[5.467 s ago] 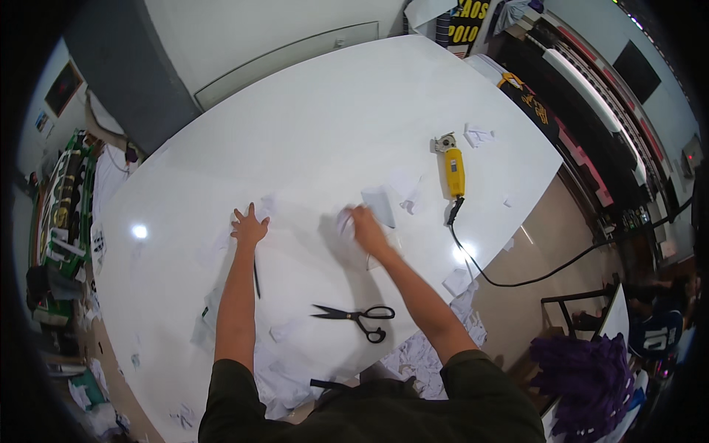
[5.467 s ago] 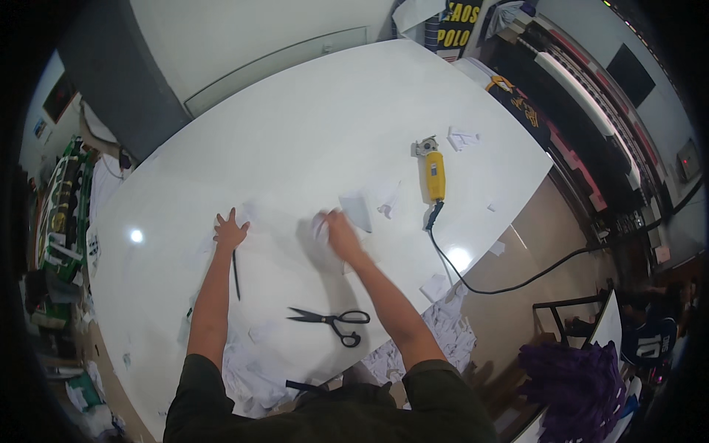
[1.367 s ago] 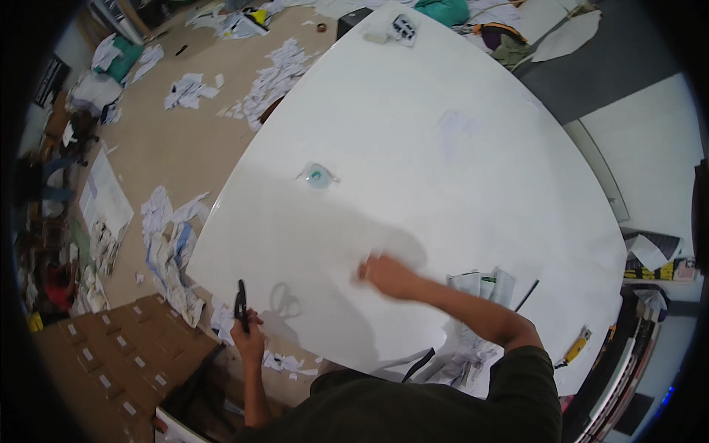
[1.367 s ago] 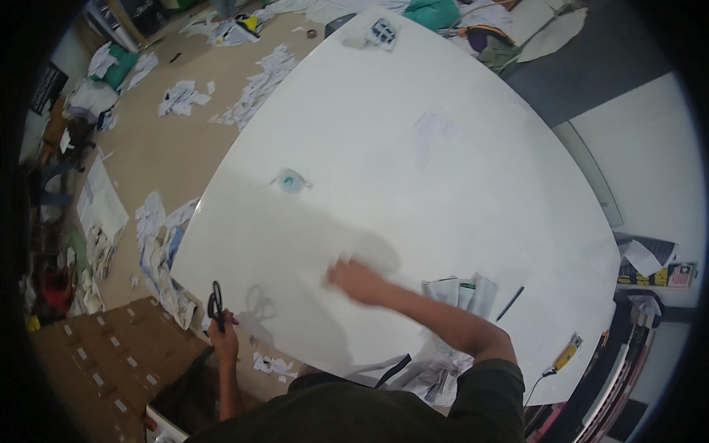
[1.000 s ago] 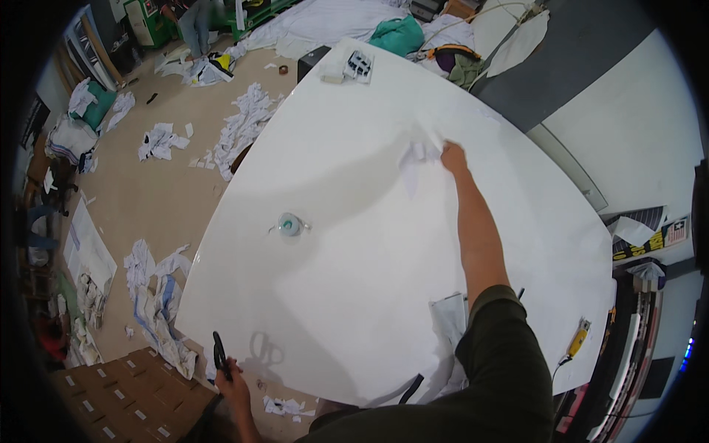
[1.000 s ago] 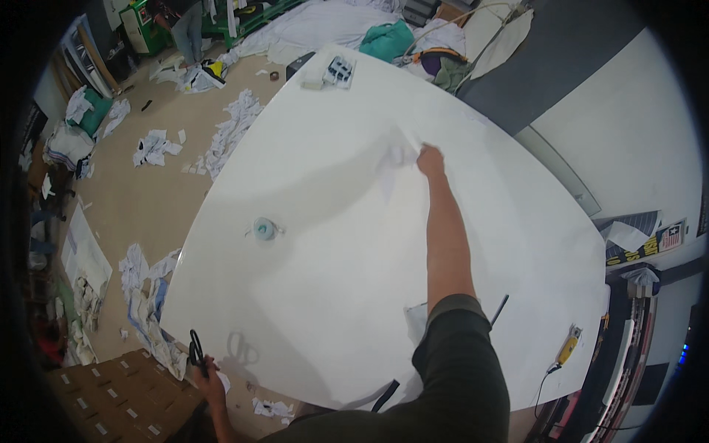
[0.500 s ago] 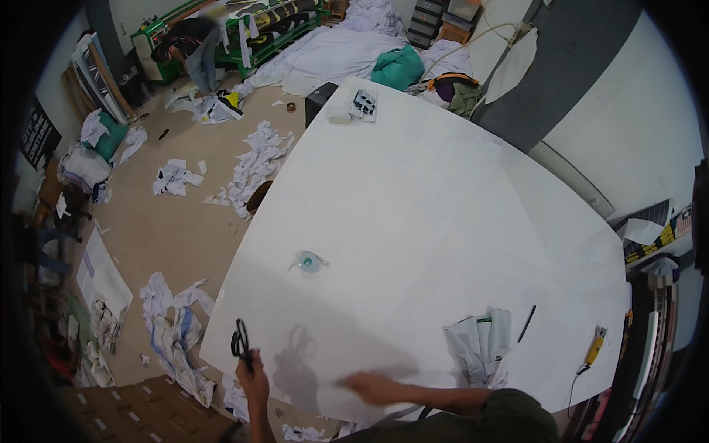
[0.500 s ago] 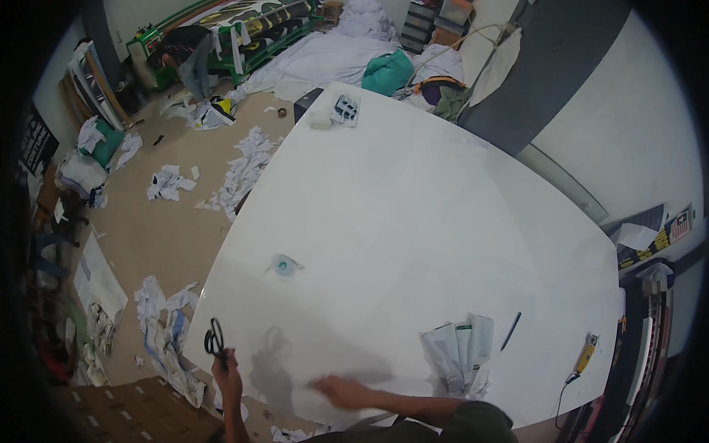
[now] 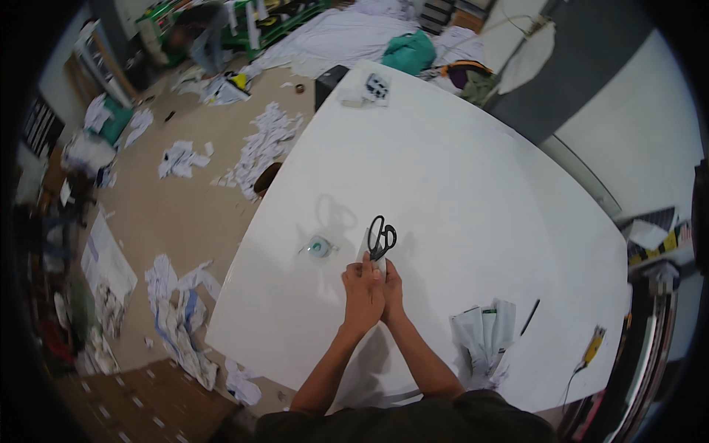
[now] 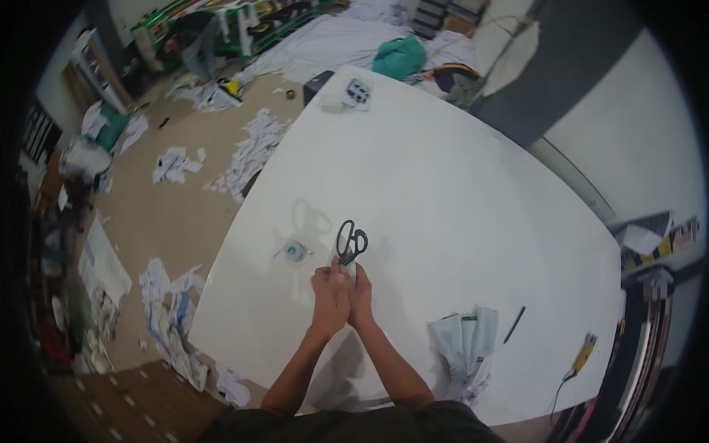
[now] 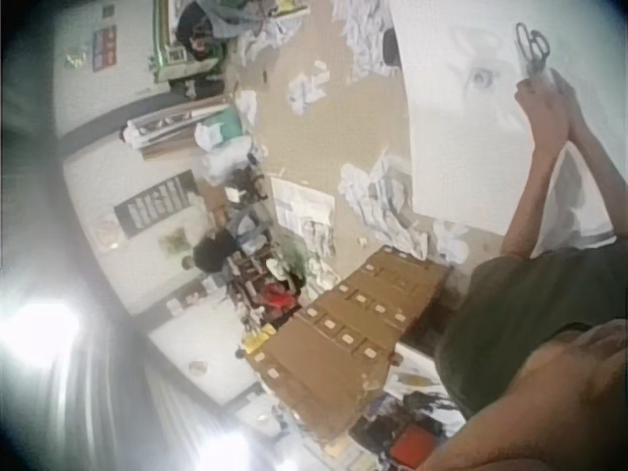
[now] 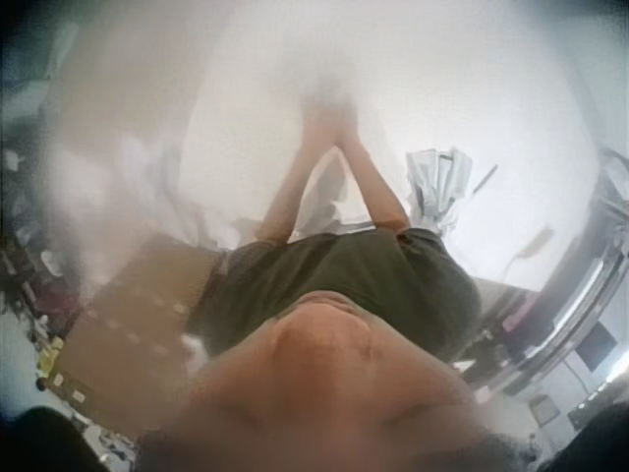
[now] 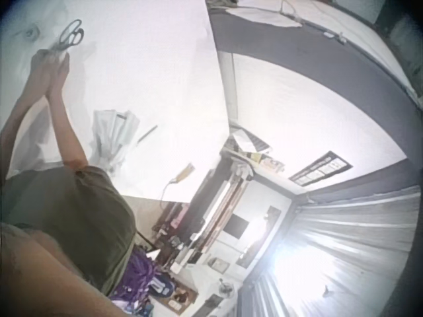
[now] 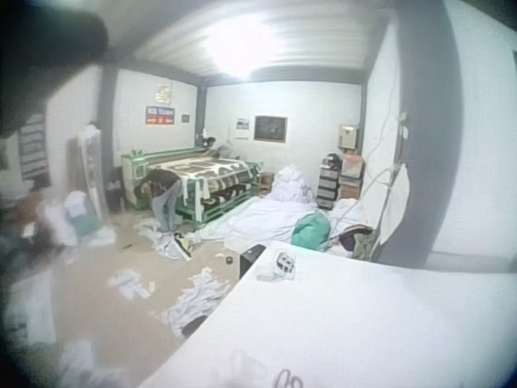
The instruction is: The person unpacks a garment, unfolds it on a white table, and uses a yellow electric cutting tool to cut out printed designs from the fabric. The person handles the fabric and the cutting tool throughout the process.
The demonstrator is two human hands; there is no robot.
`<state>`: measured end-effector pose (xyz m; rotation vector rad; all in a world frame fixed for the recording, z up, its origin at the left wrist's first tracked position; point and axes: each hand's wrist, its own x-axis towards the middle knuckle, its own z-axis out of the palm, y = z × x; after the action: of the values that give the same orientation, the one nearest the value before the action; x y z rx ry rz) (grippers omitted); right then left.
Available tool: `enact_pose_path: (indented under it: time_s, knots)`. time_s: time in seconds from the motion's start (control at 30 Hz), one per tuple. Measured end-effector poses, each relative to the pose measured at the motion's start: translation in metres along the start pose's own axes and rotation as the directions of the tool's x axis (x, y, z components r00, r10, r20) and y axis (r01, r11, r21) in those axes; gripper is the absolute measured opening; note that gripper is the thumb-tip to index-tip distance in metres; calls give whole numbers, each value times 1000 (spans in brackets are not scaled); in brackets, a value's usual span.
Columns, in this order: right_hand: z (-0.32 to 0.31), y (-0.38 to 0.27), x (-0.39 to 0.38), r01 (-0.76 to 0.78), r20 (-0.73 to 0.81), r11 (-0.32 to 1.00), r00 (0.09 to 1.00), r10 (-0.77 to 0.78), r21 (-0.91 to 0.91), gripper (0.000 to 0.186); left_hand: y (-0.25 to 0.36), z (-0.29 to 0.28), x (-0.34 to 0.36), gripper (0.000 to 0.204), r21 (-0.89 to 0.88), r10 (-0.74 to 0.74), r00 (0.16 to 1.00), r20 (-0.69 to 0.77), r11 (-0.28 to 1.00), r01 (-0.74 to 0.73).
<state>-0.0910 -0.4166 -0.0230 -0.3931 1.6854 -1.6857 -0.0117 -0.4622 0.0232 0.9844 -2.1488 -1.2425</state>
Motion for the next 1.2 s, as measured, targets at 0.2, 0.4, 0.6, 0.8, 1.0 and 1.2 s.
enact_pose_path:
  time_s: [0.2, 0.4, 0.6, 0.8, 1.0, 1.2]
  knots:
    - [-26, -54, 118, -79, -96, 917, 987, 126, 392, 25, -20, -8, 32, 49, 162, 148, 985, -87, 978, -133]
    - [-62, -60, 385, 80, -413, 993, 910, -39, 83, 51, -112, -14, 46, 49, 248, 91, 949, -300, 969, -15]
    - [-95, -93, 571, 53, -537, 877, 773, -338, -477, 40, -89, 1, 78, 48, 536, 36, 987, -157, 842, 55]
    - [-62, -96, 608, 93, -351, 637, 769, -534, -765, 49, -118, 3, 74, 38, 552, 59, 967, -248, 829, 91]
    - [-132, -66, 431, 236, -144, 568, 827, -544, -788, 57, -127, -15, 73, 30, 487, -73, 947, -313, 844, 226]
    - [-451, -3, 105, -518, -479, 149, 595, -645, -843, 40, -129, 3, 142, 30, 530, 244, 965, -100, 834, -156]
